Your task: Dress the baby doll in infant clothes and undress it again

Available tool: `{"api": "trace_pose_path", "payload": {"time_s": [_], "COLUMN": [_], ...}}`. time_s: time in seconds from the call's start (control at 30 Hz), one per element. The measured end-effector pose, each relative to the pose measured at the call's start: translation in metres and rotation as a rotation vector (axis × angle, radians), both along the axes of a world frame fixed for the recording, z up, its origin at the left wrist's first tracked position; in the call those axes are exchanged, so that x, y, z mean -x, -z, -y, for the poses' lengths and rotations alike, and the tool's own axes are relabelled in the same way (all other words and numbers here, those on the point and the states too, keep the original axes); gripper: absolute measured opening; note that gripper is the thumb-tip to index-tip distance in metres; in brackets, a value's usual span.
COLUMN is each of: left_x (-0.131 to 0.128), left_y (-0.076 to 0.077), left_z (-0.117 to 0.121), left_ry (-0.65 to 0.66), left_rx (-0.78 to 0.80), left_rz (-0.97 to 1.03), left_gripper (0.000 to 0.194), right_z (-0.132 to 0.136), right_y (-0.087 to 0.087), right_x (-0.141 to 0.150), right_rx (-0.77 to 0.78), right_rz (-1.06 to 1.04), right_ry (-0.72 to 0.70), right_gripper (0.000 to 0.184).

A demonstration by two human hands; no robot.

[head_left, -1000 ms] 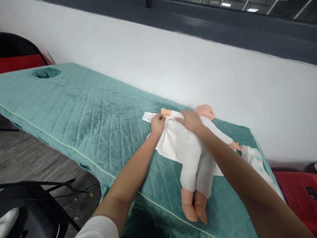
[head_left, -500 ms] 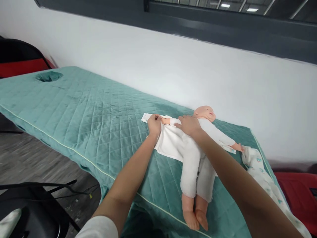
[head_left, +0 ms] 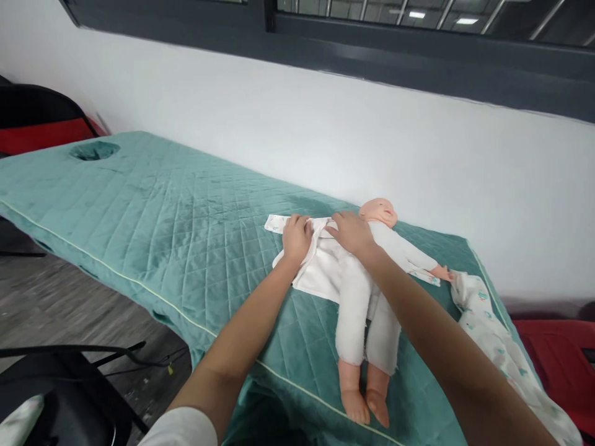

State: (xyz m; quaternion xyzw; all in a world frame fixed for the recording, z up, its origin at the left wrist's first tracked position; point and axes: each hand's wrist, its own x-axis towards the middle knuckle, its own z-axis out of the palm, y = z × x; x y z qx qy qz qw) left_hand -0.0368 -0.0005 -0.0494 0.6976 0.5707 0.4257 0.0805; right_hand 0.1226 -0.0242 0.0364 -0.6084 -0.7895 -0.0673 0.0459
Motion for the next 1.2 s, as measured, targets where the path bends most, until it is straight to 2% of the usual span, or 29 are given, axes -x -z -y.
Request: {"api": "trace_pose_path", "payload": {"time_s": [0.1,0.17,0.23,0.27,0.33,0.4,0.57,0.63,0.77,0.83,0.93,1.07,1.2], "left_x": [0.002,0.001,-0.001,-0.001,-0.002,-0.003,-0.009,-0.015,-0.032,-0.042,-0.056,-0.073,-0.086], "left_y": [-0.001,-0.001,-0.001,-0.001,-0.002,-0.003,-0.012,-0.018,-0.036,-0.047,-0.063,-0.08,-0.093], "left_z": [0.001,0.002,0.003,0.003,0.003,0.004,0.014,0.018,0.015,0.011,0.008,0.012,0.024], "left_ry": [-0.138,-0.155,-0.147,-0.135,-0.104,-0.083,-0.105,-0.108,-0.11,-0.096,-0.048,0.101,0.226], "left_rx": [0.083,0.107,0.105,0.099,0.083,0.052,-0.012,0.072,0.372,0.415,0.357,0.251,0.117], "left_rz": [-0.08,-0.127,-0.144,-0.145,-0.138,-0.128,-0.086,-0.053,-0.036,-0.095,-0.158,-0.22,-0.399], "left_gripper": [0.028,0.027,0.027,0.027,0.025,0.024,0.029,0.03,0.031,0.027,0.027,0.028,0.027], "right_z": [0.027,0.048,0.067,0.075,0.086,0.09,0.084,0.082,0.082,0.082,0.081,0.076,0.069], "right_y": [-0.004,0.003,0.018,0.026,0.042,0.053,0.06,0.063,0.069,0.069,0.068,0.073,0.084], "right_x": [-0.029,-0.059,-0.09,-0.105,-0.126,-0.135,-0.13,-0.129,-0.131,-0.131,-0.126,-0.111,-0.102], "right_rx": [-0.158,-0.3,-0.405,-0.411,-0.294,-0.213,-0.216,-0.257,-0.292,-0.283,-0.242,-0.182,-0.026], "right_rz": [-0.245,-0.428,-0.604,-0.671,-0.739,-0.733,-0.783,-0.847,-0.947,-0.973,-1.014,-1.238,-1.374], "right_ry": [0.094,0.249,0.456,0.576,0.778,0.87,0.807,0.755,0.612,0.557,0.481,0.378,0.283], "right_gripper": [0.037,0.038,0.039,0.04,0.04,0.041,0.043,0.044,0.047,0.049,0.053,0.06,0.065]}}
